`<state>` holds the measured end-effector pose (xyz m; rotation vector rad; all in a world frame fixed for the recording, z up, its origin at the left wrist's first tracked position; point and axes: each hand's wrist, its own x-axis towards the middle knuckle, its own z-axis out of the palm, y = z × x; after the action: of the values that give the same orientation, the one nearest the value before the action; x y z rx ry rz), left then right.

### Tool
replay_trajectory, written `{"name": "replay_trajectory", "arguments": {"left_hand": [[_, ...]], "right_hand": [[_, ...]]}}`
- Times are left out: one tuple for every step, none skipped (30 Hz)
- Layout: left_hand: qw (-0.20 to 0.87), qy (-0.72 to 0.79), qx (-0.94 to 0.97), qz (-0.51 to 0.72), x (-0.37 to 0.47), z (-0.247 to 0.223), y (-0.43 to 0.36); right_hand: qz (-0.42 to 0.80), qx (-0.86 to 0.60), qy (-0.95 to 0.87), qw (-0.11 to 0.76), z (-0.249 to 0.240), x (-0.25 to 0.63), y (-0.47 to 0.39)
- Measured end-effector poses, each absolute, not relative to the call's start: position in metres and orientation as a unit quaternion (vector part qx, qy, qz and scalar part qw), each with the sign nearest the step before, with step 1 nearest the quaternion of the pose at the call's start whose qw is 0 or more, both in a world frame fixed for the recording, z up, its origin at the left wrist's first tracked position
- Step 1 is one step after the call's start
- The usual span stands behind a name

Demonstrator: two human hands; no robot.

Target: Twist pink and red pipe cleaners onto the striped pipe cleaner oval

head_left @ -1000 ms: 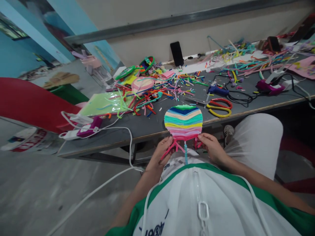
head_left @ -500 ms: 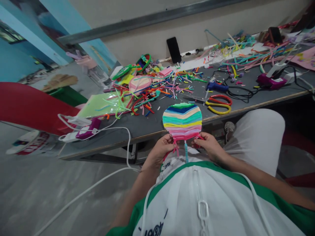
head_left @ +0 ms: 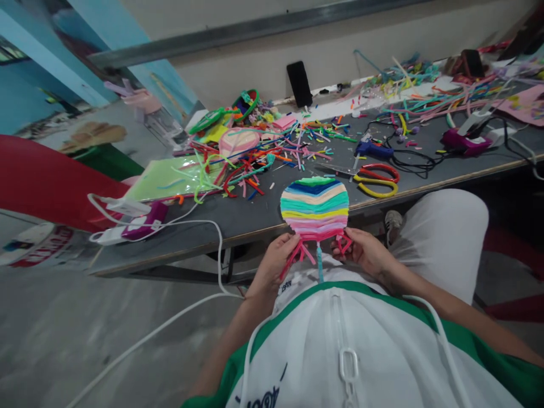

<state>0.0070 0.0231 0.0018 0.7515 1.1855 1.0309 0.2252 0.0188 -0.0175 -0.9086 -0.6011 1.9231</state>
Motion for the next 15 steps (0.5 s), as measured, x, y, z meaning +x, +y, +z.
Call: {"name": "replay_trajectory", "arguments": {"left_hand": [[0.639, 0.523, 0.334, 0.454, 0.006, 0.000, 0.024], [0.636, 0.523, 0.341, 0.454, 0.005, -0.002, 0.025], [0.631, 0.524, 0.350, 0.453, 0.004, -0.005, 0.025], [0.625, 0.527, 0.358, 0.451, 0.004, -0.007, 0.026], [0.618, 0.533, 0.363, 0.451, 0.003, -0.009, 0.027], [0.611, 0.537, 0.367, 0.450, 0.003, -0.010, 0.027], [0.607, 0.540, 0.372, 0.450, 0.003, -0.012, 0.027], [0.603, 0.542, 0.376, 0.449, 0.003, -0.012, 0.027], [0.600, 0.544, 0.379, 0.448, 0.004, -0.012, 0.027], [0.598, 0.545, 0.381, 0.447, 0.005, -0.012, 0.026], [0.595, 0.547, 0.382, 0.447, 0.006, -0.011, 0.025], [0.593, 0.549, 0.383, 0.448, 0.007, -0.010, 0.024], [0.591, 0.550, 0.382, 0.449, 0.008, -0.009, 0.023], [0.589, 0.553, 0.381, 0.449, 0.010, -0.008, 0.022], [0.587, 0.556, 0.381, 0.450, 0.011, -0.007, 0.021]], "right_hand": [[0.770, -0.375, -0.246, 0.453, -0.020, 0.226, 0.019], [0.762, -0.383, -0.253, 0.457, -0.022, 0.226, 0.020], [0.751, -0.392, -0.262, 0.462, -0.024, 0.226, 0.020], [0.740, -0.401, -0.271, 0.467, -0.026, 0.226, 0.021], [0.729, -0.410, -0.279, 0.471, -0.028, 0.226, 0.021], [0.719, -0.420, -0.285, 0.474, -0.029, 0.226, 0.022], [0.710, -0.429, -0.290, 0.477, -0.029, 0.225, 0.022], [0.702, -0.436, -0.296, 0.480, -0.030, 0.225, 0.023], [0.692, -0.443, -0.303, 0.483, -0.031, 0.224, 0.023], [0.681, -0.449, -0.312, 0.486, -0.031, 0.224, 0.023], [0.669, -0.455, -0.325, 0.490, -0.032, 0.224, 0.024], [0.655, -0.459, -0.342, 0.494, -0.033, 0.223, 0.023], [0.640, -0.462, -0.359, 0.498, -0.034, 0.223, 0.023], [0.625, -0.463, -0.376, 0.503, -0.036, 0.222, 0.023], [0.610, -0.465, -0.391, 0.509, -0.037, 0.222, 0.022]]}}
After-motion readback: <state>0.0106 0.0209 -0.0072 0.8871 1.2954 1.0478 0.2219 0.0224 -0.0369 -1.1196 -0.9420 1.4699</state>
